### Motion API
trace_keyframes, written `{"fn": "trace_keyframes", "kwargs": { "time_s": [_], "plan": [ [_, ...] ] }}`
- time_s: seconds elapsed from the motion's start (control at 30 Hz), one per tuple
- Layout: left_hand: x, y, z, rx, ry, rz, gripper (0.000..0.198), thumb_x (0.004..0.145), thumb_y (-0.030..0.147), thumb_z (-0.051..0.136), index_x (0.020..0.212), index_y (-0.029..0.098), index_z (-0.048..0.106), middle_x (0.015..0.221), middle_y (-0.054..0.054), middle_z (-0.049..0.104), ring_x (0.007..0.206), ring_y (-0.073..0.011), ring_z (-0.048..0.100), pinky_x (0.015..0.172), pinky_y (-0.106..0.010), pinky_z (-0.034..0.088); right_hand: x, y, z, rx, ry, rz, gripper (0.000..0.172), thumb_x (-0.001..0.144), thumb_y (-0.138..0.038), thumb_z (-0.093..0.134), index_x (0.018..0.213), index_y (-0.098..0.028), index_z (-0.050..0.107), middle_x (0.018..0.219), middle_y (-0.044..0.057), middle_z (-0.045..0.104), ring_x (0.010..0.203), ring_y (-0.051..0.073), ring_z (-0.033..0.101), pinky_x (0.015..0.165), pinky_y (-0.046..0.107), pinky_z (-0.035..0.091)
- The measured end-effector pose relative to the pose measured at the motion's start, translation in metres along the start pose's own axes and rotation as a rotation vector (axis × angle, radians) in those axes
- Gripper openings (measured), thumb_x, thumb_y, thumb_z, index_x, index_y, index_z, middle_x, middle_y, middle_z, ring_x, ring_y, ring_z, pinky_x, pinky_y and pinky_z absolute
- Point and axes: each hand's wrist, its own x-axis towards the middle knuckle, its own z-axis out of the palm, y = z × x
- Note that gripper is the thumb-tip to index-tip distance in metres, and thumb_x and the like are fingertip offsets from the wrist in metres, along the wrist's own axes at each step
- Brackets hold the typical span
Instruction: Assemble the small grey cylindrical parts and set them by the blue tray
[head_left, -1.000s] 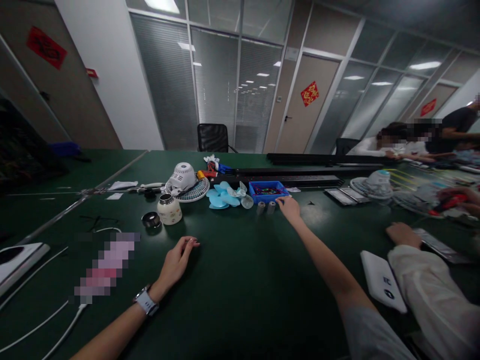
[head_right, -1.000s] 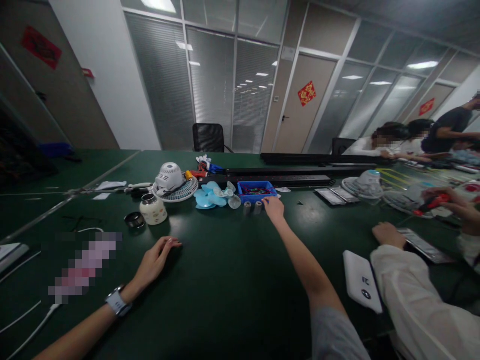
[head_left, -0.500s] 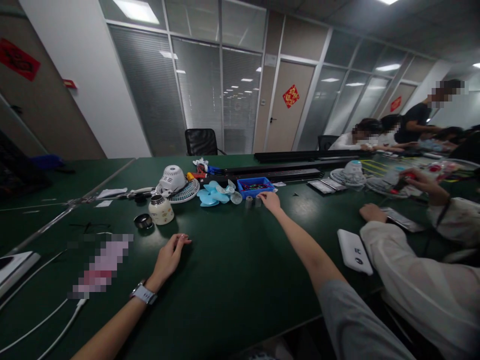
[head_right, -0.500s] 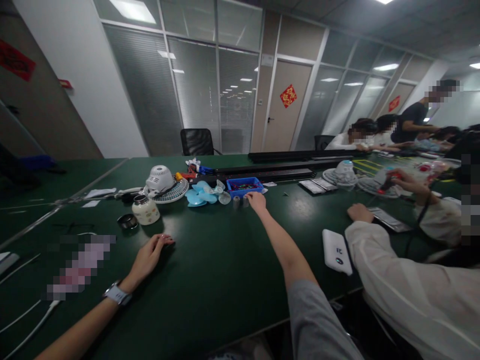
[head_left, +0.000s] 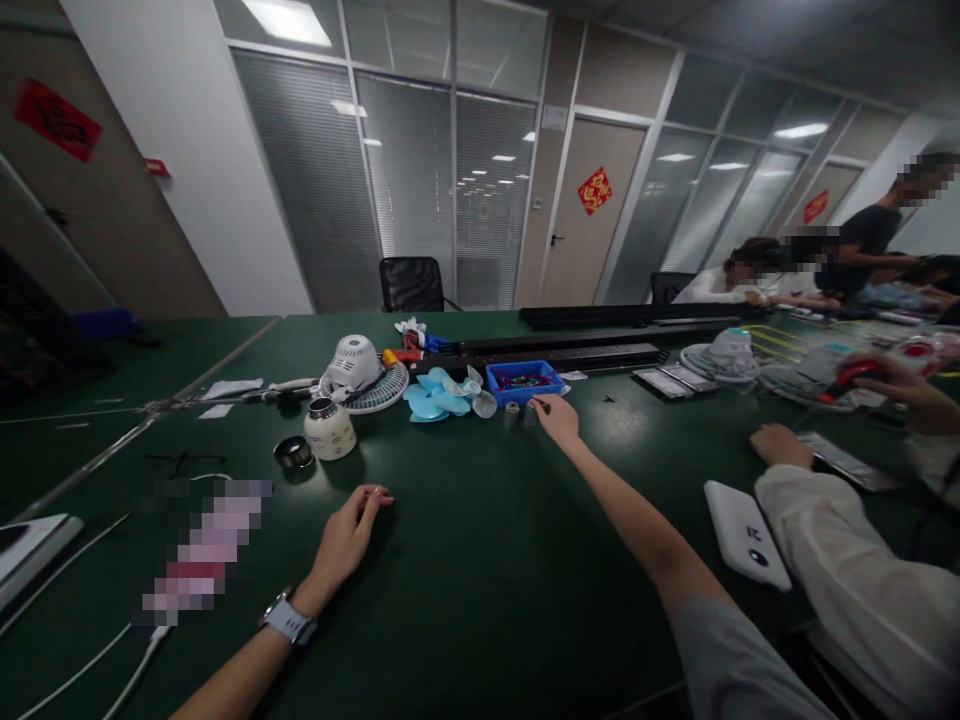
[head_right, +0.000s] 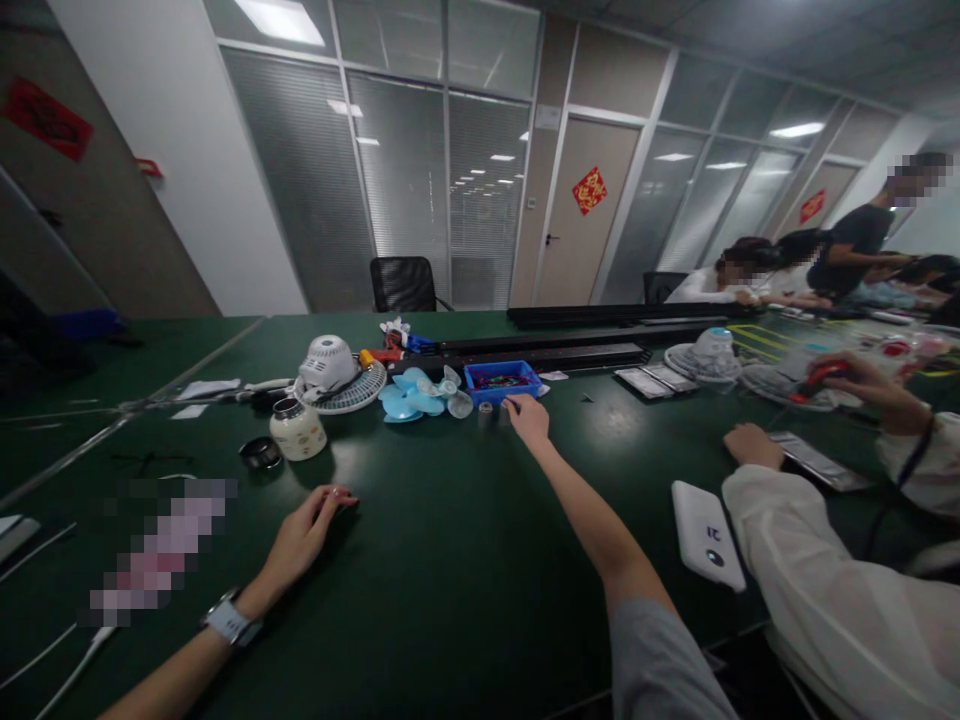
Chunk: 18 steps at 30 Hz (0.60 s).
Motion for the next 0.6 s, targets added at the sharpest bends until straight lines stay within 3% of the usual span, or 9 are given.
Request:
{"fn": "trace_keyframes", "kwargs": {
  "time_s": [0.1, 0.23, 0.43, 0.6],
  "plan": [
    [-0.001, 0.004, 0.000, -0.018, -0.004, 0.000, 0.037, 0.095, 0.051, 0.036, 0.105, 0.022, 0.056, 0.103, -0.006, 0.074, 0.102, -0.0264, 0.066, 0.088, -0.039, 0.048, -0.008, -0.010, 0.004, -0.017, 0.063, -0.108, 0.048, 0.092, -0.047, 0.047, 0.128, -0.018, 0.059, 0.133, 0.012, 0.056, 0.122, 0.026, 0.049, 0.103, 0.040, 0.033],
    [-0.001, 0.006, 0.001, -0.027, -0.013, 0.013, 0.035, 0.096, 0.049, 0.037, 0.105, 0.022, 0.057, 0.103, -0.006, 0.073, 0.101, -0.0254, 0.066, 0.087, -0.038, 0.049, -0.010, -0.029, 0.015, -0.125, 0.094, -0.305, 0.051, 0.085, -0.057, 0.055, 0.118, -0.020, 0.066, 0.139, 0.013, 0.049, 0.133, 0.030, 0.035, 0.111, 0.049, 0.018],
    [-0.001, 0.007, 0.001, -0.014, -0.006, 0.022, 0.033, 0.097, 0.046, 0.038, 0.104, 0.022, 0.059, 0.103, -0.005, 0.072, 0.099, -0.0236, 0.066, 0.085, -0.036, 0.050, 0.004, -0.029, 0.025, -0.159, 0.065, -0.236, 0.041, 0.080, -0.056, 0.062, 0.096, -0.022, 0.075, 0.140, 0.013, 0.046, 0.136, 0.034, 0.029, 0.111, 0.055, 0.013],
    [-0.003, 0.010, 0.000, 0.022, 0.033, 0.060, 0.031, 0.098, 0.043, 0.039, 0.104, 0.022, 0.061, 0.102, -0.005, 0.072, 0.097, -0.0226, 0.068, 0.083, -0.036, 0.053, 0.000, -0.029, 0.011, -0.087, 0.029, -0.247, 0.043, 0.076, -0.060, 0.065, 0.084, -0.020, 0.077, 0.142, 0.014, 0.044, 0.139, 0.037, 0.023, 0.111, 0.059, 0.012]
  ]
}}
